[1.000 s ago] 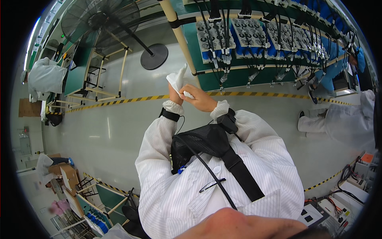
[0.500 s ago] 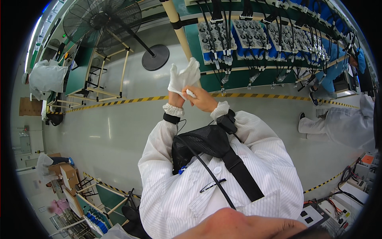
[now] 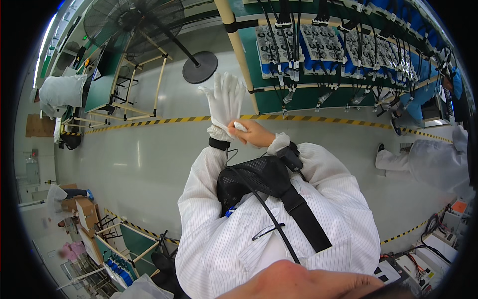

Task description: Applying white adhesive tape to secure electrical cable connectors on an industrial mounting rack.

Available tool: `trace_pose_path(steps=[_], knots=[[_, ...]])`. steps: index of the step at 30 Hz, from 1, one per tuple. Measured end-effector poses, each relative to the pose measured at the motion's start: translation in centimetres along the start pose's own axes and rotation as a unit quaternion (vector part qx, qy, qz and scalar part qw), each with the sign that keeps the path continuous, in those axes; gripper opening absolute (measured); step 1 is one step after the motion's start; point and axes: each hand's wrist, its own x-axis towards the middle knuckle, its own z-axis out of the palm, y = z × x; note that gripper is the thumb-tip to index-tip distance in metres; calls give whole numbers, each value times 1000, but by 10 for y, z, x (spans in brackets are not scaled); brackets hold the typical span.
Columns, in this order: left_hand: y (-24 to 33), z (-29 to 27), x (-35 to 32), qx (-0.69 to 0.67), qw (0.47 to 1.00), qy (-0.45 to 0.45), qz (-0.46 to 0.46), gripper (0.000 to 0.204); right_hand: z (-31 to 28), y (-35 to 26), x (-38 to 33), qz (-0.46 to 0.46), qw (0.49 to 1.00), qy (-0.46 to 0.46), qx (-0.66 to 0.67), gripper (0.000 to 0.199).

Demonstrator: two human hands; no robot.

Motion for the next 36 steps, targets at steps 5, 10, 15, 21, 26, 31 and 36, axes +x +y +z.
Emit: trace_pose_path(steps=[5, 10, 15, 21, 26, 31, 36], knots=[[13, 32, 0, -419, 905, 33, -64, 48, -5, 27, 16, -44, 982, 184, 4, 27], [13, 24, 3, -5, 998, 64, 16, 44, -3, 25, 14, 28, 989, 129, -67, 29], [10, 32, 1, 128, 983, 125, 34, 44, -5, 28, 3, -130, 962, 54, -235, 33], [7, 20, 2, 296, 922, 159, -193, 53, -48, 20, 9, 45, 931, 143, 333, 47], [-9, -12, -19, 378, 863, 72, -327, 47, -64, 6, 4, 8, 912, 252, 324, 56], [6, -9, -15, 511, 800, 101, -299, 26, -69, 10, -4, 46, 931, 301, 200, 60], [16, -3, -5, 507, 818, 144, -230, 24, -91, 42, -14, 124, 958, 244, 88, 42]])
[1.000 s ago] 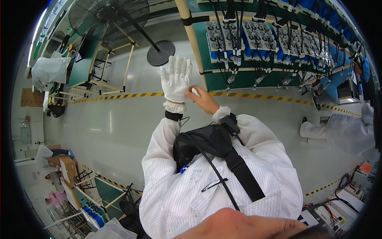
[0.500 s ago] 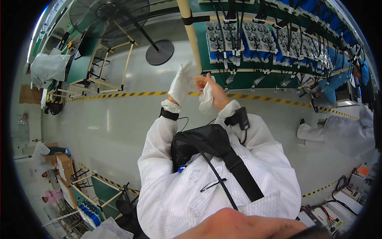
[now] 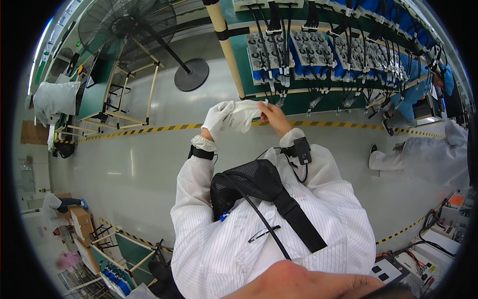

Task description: Applying white adhesive tape to secure electrical cable connectors on an industrial mounting rack.

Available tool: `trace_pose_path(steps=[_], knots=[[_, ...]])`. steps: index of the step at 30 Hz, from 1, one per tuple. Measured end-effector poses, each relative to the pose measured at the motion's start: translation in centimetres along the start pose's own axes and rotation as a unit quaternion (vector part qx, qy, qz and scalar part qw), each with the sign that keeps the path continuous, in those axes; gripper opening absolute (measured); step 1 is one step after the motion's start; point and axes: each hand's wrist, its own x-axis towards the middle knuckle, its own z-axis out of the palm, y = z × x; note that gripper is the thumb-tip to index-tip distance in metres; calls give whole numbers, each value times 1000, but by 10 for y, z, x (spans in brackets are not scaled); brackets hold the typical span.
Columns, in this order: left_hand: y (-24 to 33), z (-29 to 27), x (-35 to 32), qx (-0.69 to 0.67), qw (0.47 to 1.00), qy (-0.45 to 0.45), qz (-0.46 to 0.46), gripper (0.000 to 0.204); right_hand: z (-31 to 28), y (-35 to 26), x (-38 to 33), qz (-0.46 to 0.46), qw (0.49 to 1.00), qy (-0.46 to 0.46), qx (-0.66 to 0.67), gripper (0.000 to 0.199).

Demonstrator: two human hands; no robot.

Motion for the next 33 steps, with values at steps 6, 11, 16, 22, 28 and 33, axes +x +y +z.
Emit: trace_pose_path(steps=[6, 11, 16, 22, 28, 33], knots=[[2, -19, -2, 19, 999, 28, -1, 28, -1, 2, 0, -87, 993, 37, -71, 25], [11, -14, -6, 140, 989, -38, 22, 26, -2, 9, 7, -129, 989, 61, 33, 23], [-3, -20, 1, 82, 996, 3, 40, 26, 3, 9, 6, -112, 994, 15, -5, 19], [-3, -19, 3, 53, 998, -18, 10, 31, 8, -1, -2, -15, 997, 1, 75, 21], [-1, 9, 2, 117, 989, -75, 56, 32, 17, -8, -6, -9, 999, -30, 38, 20], [-1, 8, 11, 237, 967, -53, 71, 28, 12, 6, 2, -32, 998, -58, -19, 19]])
